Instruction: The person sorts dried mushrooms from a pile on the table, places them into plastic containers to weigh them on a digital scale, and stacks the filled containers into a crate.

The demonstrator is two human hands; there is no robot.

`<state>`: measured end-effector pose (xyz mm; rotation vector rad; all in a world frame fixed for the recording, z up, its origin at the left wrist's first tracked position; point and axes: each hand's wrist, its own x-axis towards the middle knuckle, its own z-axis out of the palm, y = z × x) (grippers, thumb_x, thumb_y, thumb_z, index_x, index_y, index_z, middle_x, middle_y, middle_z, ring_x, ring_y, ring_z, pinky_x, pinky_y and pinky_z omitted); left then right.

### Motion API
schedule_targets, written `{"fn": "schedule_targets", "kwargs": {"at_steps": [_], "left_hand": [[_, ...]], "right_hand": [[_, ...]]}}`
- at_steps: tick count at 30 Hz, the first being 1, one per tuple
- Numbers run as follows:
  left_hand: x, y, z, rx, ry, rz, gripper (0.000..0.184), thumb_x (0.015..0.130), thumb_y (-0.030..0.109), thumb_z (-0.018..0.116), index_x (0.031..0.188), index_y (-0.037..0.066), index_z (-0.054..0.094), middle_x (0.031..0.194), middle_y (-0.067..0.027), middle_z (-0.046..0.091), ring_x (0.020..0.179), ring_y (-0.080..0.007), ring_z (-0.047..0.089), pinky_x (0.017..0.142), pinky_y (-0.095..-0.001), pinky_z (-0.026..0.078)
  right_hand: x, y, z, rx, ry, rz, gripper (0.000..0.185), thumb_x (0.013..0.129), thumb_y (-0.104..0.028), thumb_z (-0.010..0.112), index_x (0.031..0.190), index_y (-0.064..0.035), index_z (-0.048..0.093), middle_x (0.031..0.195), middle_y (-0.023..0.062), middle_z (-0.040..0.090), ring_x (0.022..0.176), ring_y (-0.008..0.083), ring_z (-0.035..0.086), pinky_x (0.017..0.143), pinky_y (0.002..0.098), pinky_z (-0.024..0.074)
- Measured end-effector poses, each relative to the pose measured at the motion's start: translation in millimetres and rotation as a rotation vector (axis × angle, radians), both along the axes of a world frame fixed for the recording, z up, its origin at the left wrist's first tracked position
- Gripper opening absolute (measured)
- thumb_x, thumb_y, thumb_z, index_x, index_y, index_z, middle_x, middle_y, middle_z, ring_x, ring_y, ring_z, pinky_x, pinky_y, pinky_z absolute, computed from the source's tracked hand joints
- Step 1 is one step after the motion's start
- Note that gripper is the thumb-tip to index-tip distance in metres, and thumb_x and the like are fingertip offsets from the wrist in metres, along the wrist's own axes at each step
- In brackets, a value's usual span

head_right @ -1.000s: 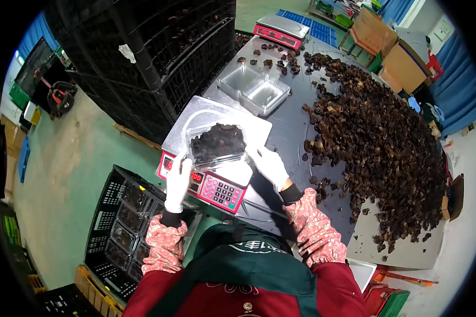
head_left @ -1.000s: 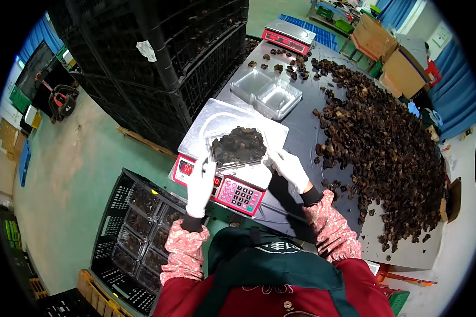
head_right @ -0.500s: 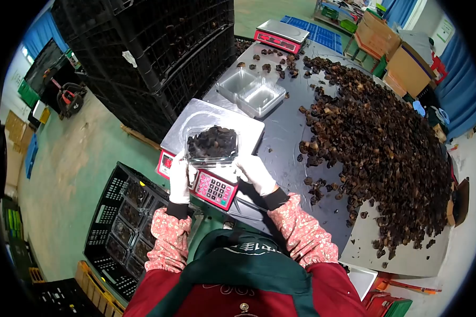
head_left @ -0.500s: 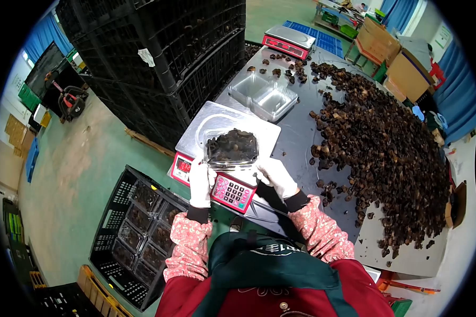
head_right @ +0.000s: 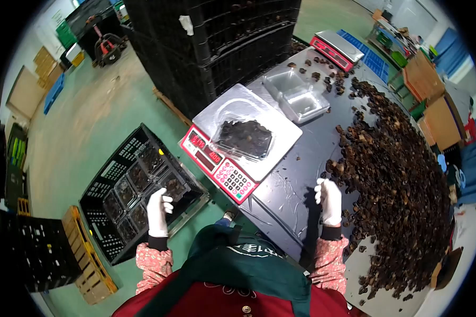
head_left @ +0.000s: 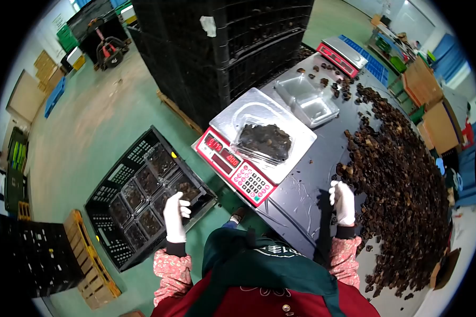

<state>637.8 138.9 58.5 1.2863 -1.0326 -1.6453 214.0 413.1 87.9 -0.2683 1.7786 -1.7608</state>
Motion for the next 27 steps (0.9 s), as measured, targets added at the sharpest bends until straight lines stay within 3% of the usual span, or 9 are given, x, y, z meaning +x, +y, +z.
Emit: {"fn": "schedule_targets", "kwargs": {"at_steps": [7,11,12,17,18,20,21,22,27], "left_hand": [[-73,40,-17,0.074,0.239,-0.418,0.032,0.103,0.025,0.046,0.121,0.003,0.06,0.092,-0.0088,0.066,0.073,-0.0112,0.064,0.065,-0.0221,0.051],[-133,32,-13,0.148,0.493,-0.521,0.051,0.104,0.023,0.045,0.149,0.004,0.03,0.123,-0.0157,0.058,0.104,-0.0239,0.064,0.088,-0.0337,0.057],[-147,34,-10,0.154,0.523,-0.44,0.056,0.101,0.031,0.054,0.149,0.01,0.032,0.125,-0.0082,0.058,0.109,-0.0172,0.06,0.084,-0.0311,0.054],[-114,7,7,0.057,0.544,0.069,0.036,0.097,0.027,0.061,0.124,0.005,0.051,0.116,-0.0041,0.059,0.106,-0.0142,0.054,0.093,-0.0319,0.044],[-76,3,27,0.04,0.157,0.073,0.03,0.099,0.027,0.058,0.118,0.003,0.056,0.107,-0.0044,0.06,0.098,-0.0153,0.055,0.09,-0.0336,0.044],[-11,-19,-4,-0.237,0.078,0.268,0.027,0.1,0.028,0.055,0.107,0.004,0.063,0.101,-0.006,0.061,0.094,-0.0154,0.055,0.084,-0.0351,0.045],[36,-33,-23,-0.925,-0.562,0.273,0.028,0.1,0.029,0.054,0.106,0.004,0.064,0.101,-0.0057,0.061,0.093,-0.015,0.054,0.083,-0.0351,0.045],[63,-45,20,-0.333,-0.181,0.27,0.031,0.099,0.032,0.056,0.11,0.003,0.063,0.105,-0.0078,0.061,0.097,-0.0163,0.054,0.087,-0.0344,0.044],[216,-162,-134,-0.106,-0.288,0.465,0.043,0.095,0.032,0.063,0.12,-0.002,0.062,0.114,-0.0068,0.064,0.106,-0.0158,0.055,0.095,-0.03,0.041]], "right_hand": [[-24,-162,53,0.049,0.478,0.22,0.029,0.097,-0.027,0.059,0.112,-0.0027,0.066,0.098,0.0003,0.066,0.087,0.0073,0.057,0.077,0.0215,0.0429],[2,-237,43,0.37,0.971,0.527,0.04,0.094,-0.035,0.06,0.109,0.0016,0.067,0.1,0.0168,0.07,0.095,0.0261,0.066,0.086,0.0326,0.0482],[27,-243,44,0.363,1.144,0.466,0.041,0.093,-0.037,0.061,0.107,0.0002,0.069,0.095,0.0215,0.069,0.093,0.0333,0.067,0.084,0.0362,0.0497],[130,-233,55,0.194,1.097,0.749,0.035,0.091,-0.028,0.065,0.117,-0.0044,0.066,0.102,0.0156,0.069,0.093,0.0303,0.067,0.083,0.0356,0.0513],[143,-227,64,0.189,1.05,0.86,0.034,0.09,-0.025,0.066,0.118,-0.0054,0.066,0.106,0.015,0.068,0.094,0.0283,0.067,0.084,0.0352,0.0514],[161,-217,70,0.109,0.808,1.004,0.041,0.089,-0.026,0.068,0.124,-0.006,0.063,0.11,0.015,0.066,0.096,0.0216,0.064,0.083,0.0316,0.0515],[163,-211,71,0.164,0.634,1.061,0.04,0.09,-0.025,0.067,0.126,-0.0079,0.063,0.113,0.0132,0.065,0.097,0.0211,0.064,0.087,0.0318,0.051],[158,-204,63,0.214,0.621,1.123,0.04,0.09,-0.025,0.067,0.127,-0.0085,0.063,0.113,0.0133,0.065,0.098,0.0216,0.064,0.088,0.032,0.0504],[131,-177,45,0.343,0.506,1.158,0.035,0.093,-0.025,0.063,0.124,-0.0082,0.065,0.113,0.0142,0.066,0.106,0.025,0.063,0.095,0.0336,0.0478]]}}
